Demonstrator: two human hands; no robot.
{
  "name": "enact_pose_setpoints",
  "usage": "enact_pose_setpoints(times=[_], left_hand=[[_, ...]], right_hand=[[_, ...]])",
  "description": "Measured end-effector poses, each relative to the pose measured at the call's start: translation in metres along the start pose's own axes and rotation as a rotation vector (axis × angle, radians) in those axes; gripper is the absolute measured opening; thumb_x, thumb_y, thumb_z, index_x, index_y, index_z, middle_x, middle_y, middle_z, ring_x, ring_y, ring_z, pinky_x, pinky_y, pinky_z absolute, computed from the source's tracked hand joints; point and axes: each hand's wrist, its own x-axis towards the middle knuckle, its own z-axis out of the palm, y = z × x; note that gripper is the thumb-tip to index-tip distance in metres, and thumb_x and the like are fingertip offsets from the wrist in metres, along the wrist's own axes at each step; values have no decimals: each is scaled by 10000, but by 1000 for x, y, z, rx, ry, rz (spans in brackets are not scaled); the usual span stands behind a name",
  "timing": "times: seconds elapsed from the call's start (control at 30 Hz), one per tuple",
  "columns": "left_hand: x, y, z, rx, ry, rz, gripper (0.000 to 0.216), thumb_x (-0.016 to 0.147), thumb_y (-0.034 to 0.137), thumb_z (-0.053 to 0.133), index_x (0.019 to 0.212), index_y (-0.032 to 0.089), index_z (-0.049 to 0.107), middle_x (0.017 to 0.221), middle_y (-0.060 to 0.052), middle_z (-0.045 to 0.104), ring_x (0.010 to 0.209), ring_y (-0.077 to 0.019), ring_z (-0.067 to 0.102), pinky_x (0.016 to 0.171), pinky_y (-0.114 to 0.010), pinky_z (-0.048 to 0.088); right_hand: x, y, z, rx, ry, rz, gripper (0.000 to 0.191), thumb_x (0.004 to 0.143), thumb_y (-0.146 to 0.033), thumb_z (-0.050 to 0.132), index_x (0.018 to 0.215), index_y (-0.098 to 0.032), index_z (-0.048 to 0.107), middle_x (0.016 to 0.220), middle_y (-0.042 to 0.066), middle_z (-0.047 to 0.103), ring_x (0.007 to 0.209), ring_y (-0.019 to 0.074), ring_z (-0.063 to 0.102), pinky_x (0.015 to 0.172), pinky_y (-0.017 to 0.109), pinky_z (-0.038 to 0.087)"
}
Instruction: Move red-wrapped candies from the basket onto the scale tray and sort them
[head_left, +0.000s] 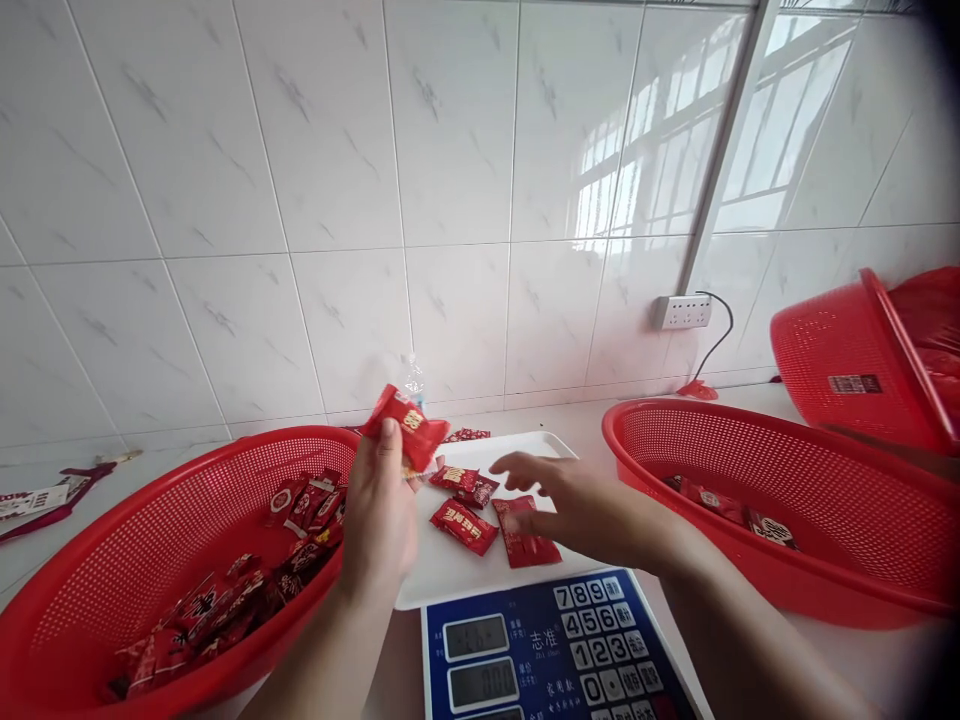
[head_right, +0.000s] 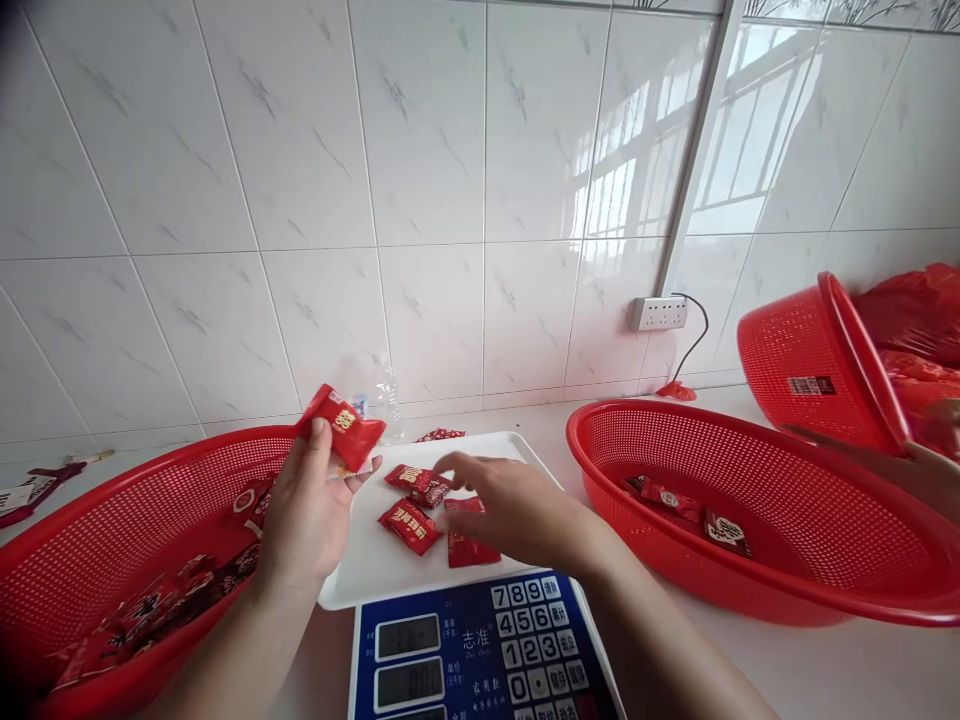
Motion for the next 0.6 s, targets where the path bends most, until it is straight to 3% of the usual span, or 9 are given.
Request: enact_pose_setpoints(times=[0.1, 0.23, 0.4, 0.5, 0.6], left_hand=[[4, 1, -2, -78, 32, -21, 246, 832, 465, 674, 968, 261, 658, 1078, -15, 638, 986, -184, 617, 709, -291, 557], [4, 0, -1, -107, 7, -53, 247, 797, 432, 721, 920, 233, 638, 999, -11, 632, 895, -162, 631, 711, -295, 556], [2, -3, -1, -67, -67, -68, 252, 756, 389, 764, 883, 222, 625, 956, -1, 619, 902, -161, 615, 783, -325, 533], [3, -5, -2, -56, -87, -131, 237, 750, 350, 775, 887, 231, 622, 987, 10, 621, 950, -156, 604, 808, -304, 513], [3, -7, -1, -64, -146, -219, 226, 761, 335, 766, 893, 215, 627, 977, -4, 634, 938, -160, 607, 806, -304, 514]], right_hand=[[2, 8, 1, -243, -150, 117, 566, 748, -411, 687, 1276, -237, 580, 1153, 133, 671, 1062, 338, 596, 832, 444, 455], [11, 14, 9, -217, -156, 101, 559, 680, -378, 730, 1212, -239, 628, 1059, 115, 695, 989, 325, 617, 798, 414, 461], [17, 18, 7, -128, 23, 54, 413, 758, -156, 590, 1159, -246, 625, 1080, 83, 669, 973, 248, 607, 824, 377, 454], [18, 18, 4, -37, 154, 28, 353, 834, -141, 494, 1153, -251, 597, 1090, 57, 664, 964, 197, 610, 846, 364, 467], [17, 17, 3, 317, 186, -84, 315, 861, -229, 538, 1174, -235, 570, 985, 35, 674, 869, 161, 631, 767, 331, 514]])
